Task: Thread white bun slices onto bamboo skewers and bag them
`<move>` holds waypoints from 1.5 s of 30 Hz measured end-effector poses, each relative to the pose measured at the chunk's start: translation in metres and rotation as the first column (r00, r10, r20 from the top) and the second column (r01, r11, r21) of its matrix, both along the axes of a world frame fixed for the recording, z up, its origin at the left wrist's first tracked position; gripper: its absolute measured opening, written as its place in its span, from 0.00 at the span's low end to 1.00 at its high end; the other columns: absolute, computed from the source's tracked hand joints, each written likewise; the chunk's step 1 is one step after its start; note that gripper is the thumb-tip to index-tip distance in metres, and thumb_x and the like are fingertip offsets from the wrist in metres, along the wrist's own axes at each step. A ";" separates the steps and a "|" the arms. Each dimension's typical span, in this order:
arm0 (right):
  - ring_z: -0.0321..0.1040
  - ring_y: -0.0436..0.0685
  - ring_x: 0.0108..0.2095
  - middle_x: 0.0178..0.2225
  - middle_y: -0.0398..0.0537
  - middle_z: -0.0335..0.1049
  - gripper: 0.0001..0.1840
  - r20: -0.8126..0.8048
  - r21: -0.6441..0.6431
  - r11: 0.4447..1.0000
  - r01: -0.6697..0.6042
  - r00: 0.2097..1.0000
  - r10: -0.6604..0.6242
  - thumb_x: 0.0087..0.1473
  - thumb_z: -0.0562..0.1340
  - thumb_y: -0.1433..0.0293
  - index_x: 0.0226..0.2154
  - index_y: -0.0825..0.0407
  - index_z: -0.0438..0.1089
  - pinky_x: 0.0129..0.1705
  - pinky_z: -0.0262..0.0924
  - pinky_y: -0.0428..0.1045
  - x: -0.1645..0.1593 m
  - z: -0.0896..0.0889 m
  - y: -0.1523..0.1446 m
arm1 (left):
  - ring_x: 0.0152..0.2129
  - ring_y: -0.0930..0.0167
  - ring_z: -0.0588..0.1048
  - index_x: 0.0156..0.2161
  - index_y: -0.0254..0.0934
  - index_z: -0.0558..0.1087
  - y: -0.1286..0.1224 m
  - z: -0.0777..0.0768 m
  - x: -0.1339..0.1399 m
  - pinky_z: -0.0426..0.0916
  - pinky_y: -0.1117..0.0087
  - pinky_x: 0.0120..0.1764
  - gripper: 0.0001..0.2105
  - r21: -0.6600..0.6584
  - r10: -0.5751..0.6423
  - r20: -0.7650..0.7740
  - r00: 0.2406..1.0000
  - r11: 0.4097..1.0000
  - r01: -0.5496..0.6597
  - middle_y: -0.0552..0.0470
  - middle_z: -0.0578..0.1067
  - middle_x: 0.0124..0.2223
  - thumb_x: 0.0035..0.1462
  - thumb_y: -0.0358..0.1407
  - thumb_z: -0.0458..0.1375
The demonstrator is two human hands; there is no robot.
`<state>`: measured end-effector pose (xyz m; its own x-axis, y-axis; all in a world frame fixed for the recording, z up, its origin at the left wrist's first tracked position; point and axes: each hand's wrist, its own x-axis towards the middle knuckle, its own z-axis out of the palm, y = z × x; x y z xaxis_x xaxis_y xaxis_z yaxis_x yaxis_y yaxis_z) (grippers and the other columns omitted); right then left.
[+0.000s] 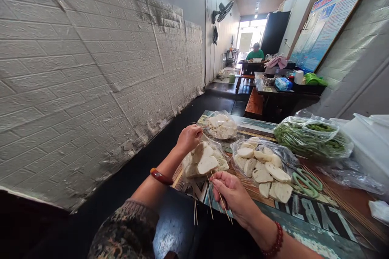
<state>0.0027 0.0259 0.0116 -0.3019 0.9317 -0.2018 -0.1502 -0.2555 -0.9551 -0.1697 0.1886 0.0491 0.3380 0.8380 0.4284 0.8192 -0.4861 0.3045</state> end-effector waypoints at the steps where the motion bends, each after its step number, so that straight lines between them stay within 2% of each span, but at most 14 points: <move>1: 0.49 0.41 0.10 0.15 0.34 0.63 0.30 -0.006 -0.015 1.000 0.005 1.000 -0.005 0.45 0.64 0.44 0.34 0.54 0.64 0.13 0.37 0.41 0.000 -0.001 0.001 | 0.28 0.69 0.70 0.29 0.38 0.74 0.000 -0.001 0.000 0.60 0.70 0.33 0.08 0.000 0.000 0.000 1.000 1.000 0.000 0.51 0.72 0.30 0.57 0.30 0.55; 7: 0.49 0.41 0.11 0.16 0.34 0.63 0.28 -0.032 0.018 0.999 0.042 0.999 -0.041 0.47 0.63 0.46 0.33 0.55 0.64 0.13 0.39 0.40 -0.006 -0.012 0.018 | 0.28 0.69 0.70 0.28 0.37 0.74 -0.002 -0.004 0.002 0.58 0.70 0.31 0.08 0.007 -0.008 0.009 1.000 1.000 0.008 0.51 0.72 0.30 0.57 0.30 0.55; 14: 0.55 0.44 0.11 0.17 0.36 0.66 0.25 0.078 0.074 0.997 -0.017 0.997 0.011 0.49 0.62 0.49 0.36 0.54 0.65 0.13 0.44 0.41 -0.006 -0.030 0.034 | 0.29 0.69 0.71 0.29 0.37 0.75 -0.008 -0.014 0.000 0.62 0.70 0.33 0.08 -0.002 -0.038 0.034 0.999 0.999 0.038 0.50 0.73 0.30 0.57 0.30 0.55; 17: 0.62 0.48 0.14 0.22 0.40 0.71 0.24 0.156 0.101 0.990 -0.103 0.984 0.086 0.51 0.61 0.52 0.42 0.53 0.65 0.15 0.52 0.43 0.008 -0.032 0.026 | 0.33 0.68 0.73 0.36 0.37 0.76 -0.021 -0.019 -0.007 0.65 0.68 0.36 0.06 -0.011 -0.041 0.063 0.997 0.999 0.042 0.49 0.74 0.35 0.58 0.33 0.56; 20: 0.67 0.50 0.18 0.25 0.42 0.72 0.18 0.298 0.216 0.972 -0.096 0.954 0.029 0.56 0.60 0.57 0.44 0.52 0.68 0.19 0.59 0.45 0.031 -0.027 0.021 | 0.38 0.66 0.74 0.45 0.36 0.74 -0.042 -0.023 -0.012 0.69 0.65 0.41 0.10 0.038 -0.042 0.192 0.980 0.999 0.035 0.46 0.75 0.41 0.61 0.36 0.56; 24: 0.71 0.52 0.24 0.28 0.45 0.73 0.15 0.431 0.466 0.885 -0.011 0.876 -0.216 0.61 0.56 0.61 0.43 0.51 0.72 0.30 0.66 0.48 0.057 -0.013 0.035 | 0.45 0.64 0.75 0.48 0.36 0.72 -0.073 -0.028 -0.006 0.69 0.59 0.49 0.12 0.096 -0.090 0.301 0.949 0.993 0.064 0.43 0.76 0.47 0.63 0.39 0.55; 28: 0.72 0.56 0.37 0.40 0.51 0.73 0.17 0.483 0.685 0.727 -0.053 0.780 -0.398 0.60 0.57 0.67 0.50 0.52 0.69 0.43 0.67 0.52 0.058 -0.006 0.066 | 0.55 0.59 0.70 0.56 0.38 0.68 -0.090 -0.037 0.011 0.66 0.53 0.56 0.20 0.070 -0.184 0.196 0.963 0.982 0.174 0.39 0.72 0.57 0.60 0.39 0.59; 30: 0.70 0.58 0.42 0.45 0.54 0.72 0.21 0.521 0.731 0.676 -0.095 0.716 -0.463 0.58 0.59 0.69 0.54 0.53 0.66 0.48 0.65 0.54 0.050 -0.006 0.082 | 0.57 0.57 0.68 0.57 0.37 0.68 -0.091 -0.043 0.017 0.66 0.51 0.57 0.21 0.061 -0.210 0.118 0.971 0.977 0.204 0.38 0.70 0.59 0.59 0.38 0.60; 31: 0.69 0.59 0.45 0.48 0.56 0.70 0.25 0.541 0.736 0.668 -0.110 0.689 -0.483 0.56 0.61 0.70 0.56 0.54 0.65 0.49 0.64 0.54 0.046 -0.007 0.089 | 0.58 0.57 0.68 0.56 0.36 0.68 -0.091 -0.046 0.019 0.65 0.50 0.58 0.21 0.059 -0.214 0.082 0.973 0.976 0.210 0.37 0.70 0.59 0.58 0.36 0.60; 33: 0.68 0.61 0.47 0.51 0.58 0.69 0.26 0.576 0.714 0.690 -0.118 0.659 -0.484 0.52 0.65 0.70 0.55 0.53 0.66 0.51 0.62 0.54 0.040 -0.009 0.101 | 0.58 0.56 0.67 0.55 0.34 0.70 -0.091 -0.050 0.019 0.65 0.50 0.59 0.19 0.057 -0.216 0.022 0.976 0.975 0.214 0.35 0.69 0.60 0.59 0.34 0.59; 35: 0.69 0.61 0.45 0.47 0.57 0.72 0.16 0.600 0.674 0.731 -0.109 0.658 -0.455 0.53 0.64 0.71 0.46 0.53 0.72 0.49 0.61 0.53 0.038 -0.010 0.111 | 0.59 0.57 0.66 0.55 0.32 0.71 -0.091 -0.051 0.016 0.64 0.51 0.60 0.18 0.055 -0.214 -0.011 0.977 0.975 0.214 0.35 0.69 0.61 0.60 0.33 0.57; 37: 0.71 0.60 0.40 0.37 0.54 0.75 0.06 0.607 0.637 0.767 -0.081 0.666 -0.433 0.55 0.61 0.73 0.33 0.53 0.74 0.45 0.62 0.52 0.040 -0.011 0.120 | 0.60 0.57 0.66 0.55 0.32 0.70 -0.091 -0.052 0.013 0.63 0.50 0.60 0.18 0.052 -0.215 -0.018 0.976 0.975 0.216 0.34 0.68 0.61 0.61 0.33 0.56; 40: 0.71 0.56 0.31 0.27 0.50 0.73 0.12 0.582 0.587 0.809 -0.028 0.709 -0.398 0.59 0.56 0.71 0.27 0.54 0.71 0.35 0.62 0.48 0.045 -0.010 0.129 | 0.60 0.57 0.66 0.56 0.33 0.70 -0.088 -0.053 0.009 0.63 0.49 0.59 0.19 0.034 -0.227 0.000 0.974 0.973 0.226 0.35 0.68 0.61 0.61 0.34 0.56; 45: 0.65 0.50 0.24 0.22 0.42 0.68 0.17 0.504 0.547 0.837 0.007 0.796 -0.336 0.62 0.51 0.63 0.31 0.53 0.70 0.27 0.58 0.44 0.045 -0.013 0.129 | 0.60 0.57 0.66 0.54 0.36 0.72 -0.082 -0.055 0.011 0.62 0.49 0.60 0.17 -0.004 -0.246 0.087 0.965 0.969 0.247 0.37 0.70 0.60 0.60 0.35 0.57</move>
<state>0.0480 0.1548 -0.0015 -0.1113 0.9685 0.2229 0.4570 0.2490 -0.8539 -0.1588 0.1062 -0.0061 0.4976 0.7396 0.4532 0.6453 -0.6648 0.3763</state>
